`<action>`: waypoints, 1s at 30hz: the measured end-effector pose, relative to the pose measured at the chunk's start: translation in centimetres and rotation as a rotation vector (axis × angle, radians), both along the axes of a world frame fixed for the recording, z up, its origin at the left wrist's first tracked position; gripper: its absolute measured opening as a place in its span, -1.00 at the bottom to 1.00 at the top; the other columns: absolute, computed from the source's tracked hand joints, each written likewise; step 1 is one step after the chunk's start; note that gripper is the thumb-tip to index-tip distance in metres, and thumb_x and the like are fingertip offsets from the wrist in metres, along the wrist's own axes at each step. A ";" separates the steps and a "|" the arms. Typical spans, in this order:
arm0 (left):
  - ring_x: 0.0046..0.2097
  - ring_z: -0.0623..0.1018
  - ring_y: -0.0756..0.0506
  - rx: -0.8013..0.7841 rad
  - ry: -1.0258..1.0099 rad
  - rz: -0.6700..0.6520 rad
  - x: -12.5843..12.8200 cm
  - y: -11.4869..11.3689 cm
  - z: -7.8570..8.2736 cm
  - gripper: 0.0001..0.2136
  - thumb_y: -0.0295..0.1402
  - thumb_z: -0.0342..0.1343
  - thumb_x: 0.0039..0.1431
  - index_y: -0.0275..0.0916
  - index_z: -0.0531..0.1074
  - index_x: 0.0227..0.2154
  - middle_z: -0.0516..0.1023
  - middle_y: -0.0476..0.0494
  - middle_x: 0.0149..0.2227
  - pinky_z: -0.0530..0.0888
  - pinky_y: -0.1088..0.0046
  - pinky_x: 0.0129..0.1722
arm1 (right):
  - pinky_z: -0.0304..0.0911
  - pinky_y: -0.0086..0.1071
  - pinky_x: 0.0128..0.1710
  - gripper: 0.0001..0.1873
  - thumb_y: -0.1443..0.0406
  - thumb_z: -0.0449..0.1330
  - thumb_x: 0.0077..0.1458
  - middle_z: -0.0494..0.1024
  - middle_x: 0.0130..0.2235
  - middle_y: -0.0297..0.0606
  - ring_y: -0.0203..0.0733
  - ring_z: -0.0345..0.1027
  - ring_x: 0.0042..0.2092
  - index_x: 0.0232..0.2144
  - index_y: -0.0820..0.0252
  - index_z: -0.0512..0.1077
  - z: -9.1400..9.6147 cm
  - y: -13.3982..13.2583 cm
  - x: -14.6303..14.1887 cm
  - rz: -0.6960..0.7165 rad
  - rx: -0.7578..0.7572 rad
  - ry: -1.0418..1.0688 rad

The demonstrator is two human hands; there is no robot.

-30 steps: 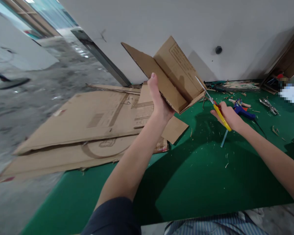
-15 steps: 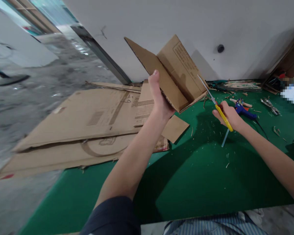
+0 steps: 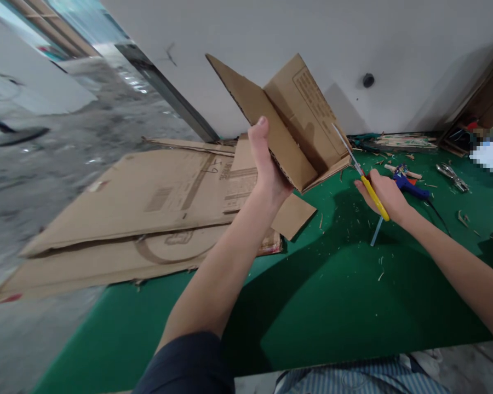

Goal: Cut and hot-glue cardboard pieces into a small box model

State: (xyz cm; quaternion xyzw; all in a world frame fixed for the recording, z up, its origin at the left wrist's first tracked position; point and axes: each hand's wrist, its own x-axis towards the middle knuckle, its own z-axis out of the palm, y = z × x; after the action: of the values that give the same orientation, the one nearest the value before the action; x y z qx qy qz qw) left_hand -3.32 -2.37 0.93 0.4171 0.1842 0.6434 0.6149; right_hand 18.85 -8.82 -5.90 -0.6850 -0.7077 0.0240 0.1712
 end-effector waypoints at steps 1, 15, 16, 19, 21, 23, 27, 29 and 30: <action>0.25 0.47 -0.29 0.010 -0.004 0.003 0.0 -0.1 0.1 -0.62 0.00 0.03 0.25 -0.19 0.48 -0.13 0.63 -0.16 -0.12 0.52 0.29 0.17 | 0.01 -0.29 -0.44 -0.55 -0.07 -0.12 0.39 0.62 -0.28 0.06 0.09 0.54 -0.31 -0.18 0.20 0.22 -0.1 0.0 0.0 0.004 0.002 0.011; 0.16 0.55 -0.29 -0.129 0.121 0.066 0.4 -0.5 -0.1 -0.58 0.05 -0.06 0.25 -0.18 0.47 -0.20 0.60 -0.15 -0.21 0.59 0.25 0.06 | 0.21 -0.28 -0.38 -0.59 -0.11 0.06 0.25 0.57 -0.33 -0.11 0.01 0.50 -0.35 -0.29 0.06 0.14 0.6 0.0 0.9 0.046 -0.091 0.398; 0.15 0.55 -0.29 -0.145 0.118 0.058 0.5 -0.6 0.0 -0.60 0.04 -0.05 0.24 -0.18 0.47 -0.21 0.61 -0.15 -0.22 0.59 0.26 0.05 | 0.22 -0.28 -0.38 -0.61 -0.09 0.06 0.26 0.57 -0.33 -0.11 0.01 0.50 -0.34 -0.29 0.06 0.15 0.8 0.0 0.8 0.041 -0.092 0.397; 0.15 0.55 -0.28 -0.174 0.102 0.040 0.7 -0.8 0.2 -0.61 0.04 -0.04 0.23 -0.17 0.46 -0.21 0.62 -0.15 -0.22 0.60 0.28 0.05 | 0.20 -0.27 -0.37 -0.64 -0.05 0.05 0.28 0.57 -0.34 -0.06 0.08 0.52 -0.28 -0.27 0.09 0.20 1.1 -0.1 0.5 -0.010 -0.063 0.271; 0.16 0.55 -0.28 -0.169 0.088 0.024 0.7 -0.9 0.2 -0.61 0.04 -0.04 0.23 -0.16 0.47 -0.21 0.63 -0.15 -0.23 0.59 0.28 0.06 | 0.16 -0.27 -0.38 -0.63 -0.04 0.04 0.29 0.59 -0.32 -0.01 0.11 0.53 -0.28 -0.23 0.13 0.24 1.1 0.0 0.3 -0.042 -0.054 0.167; 0.17 0.54 -0.28 -0.144 0.072 -0.005 0.7 -0.9 0.2 -0.63 0.01 -0.03 0.23 -0.16 0.48 -0.20 0.64 -0.15 -0.22 0.58 0.28 0.08 | 0.11 -0.28 -0.41 -0.61 -0.04 0.02 0.31 0.61 -0.29 0.05 0.12 0.53 -0.30 -0.19 0.17 0.27 0.9 0.0 0.1 -0.050 -0.049 0.094; 0.17 0.54 -0.29 -0.090 0.056 -0.008 0.8 -1.1 0.3 -0.62 0.02 -0.02 0.23 -0.16 0.49 -0.21 0.64 -0.15 -0.23 0.58 0.26 0.07 | 0.06 -0.30 -0.43 -0.58 -0.03 -0.03 0.35 0.62 -0.28 0.09 0.10 0.54 -0.31 -0.16 0.22 0.28 0.5 0.1 0.0 -0.029 -0.051 0.074; 0.17 0.54 -0.28 -0.102 0.083 0.020 0.9 -1.3 0.4 -0.62 0.03 -0.04 0.24 -0.15 0.49 -0.24 0.62 -0.15 -0.23 0.58 0.29 0.06 | 0.07 -0.29 -0.43 -0.57 -0.04 -0.03 0.36 0.62 -0.30 0.07 0.13 0.54 -0.30 -0.15 0.22 0.28 0.2 0.2 0.0 -0.034 -0.062 0.095; 0.17 0.54 -0.27 -0.113 0.097 0.027 0.9 -1.3 0.4 -0.62 0.02 -0.04 0.24 -0.15 0.49 -0.24 0.61 -0.15 -0.23 0.57 0.30 0.07 | 0.08 -0.29 -0.43 -0.57 -0.05 -0.04 0.35 0.62 -0.31 0.05 0.15 0.55 -0.30 -0.16 0.21 0.28 0.2 0.2 0.0 -0.034 -0.064 0.106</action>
State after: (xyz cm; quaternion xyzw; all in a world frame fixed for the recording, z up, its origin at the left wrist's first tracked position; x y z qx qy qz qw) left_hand -2.37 -3.71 1.36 0.4100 0.2555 0.6193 0.6189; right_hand 18.89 -8.61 -5.74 -0.6999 -0.6847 0.0799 0.1868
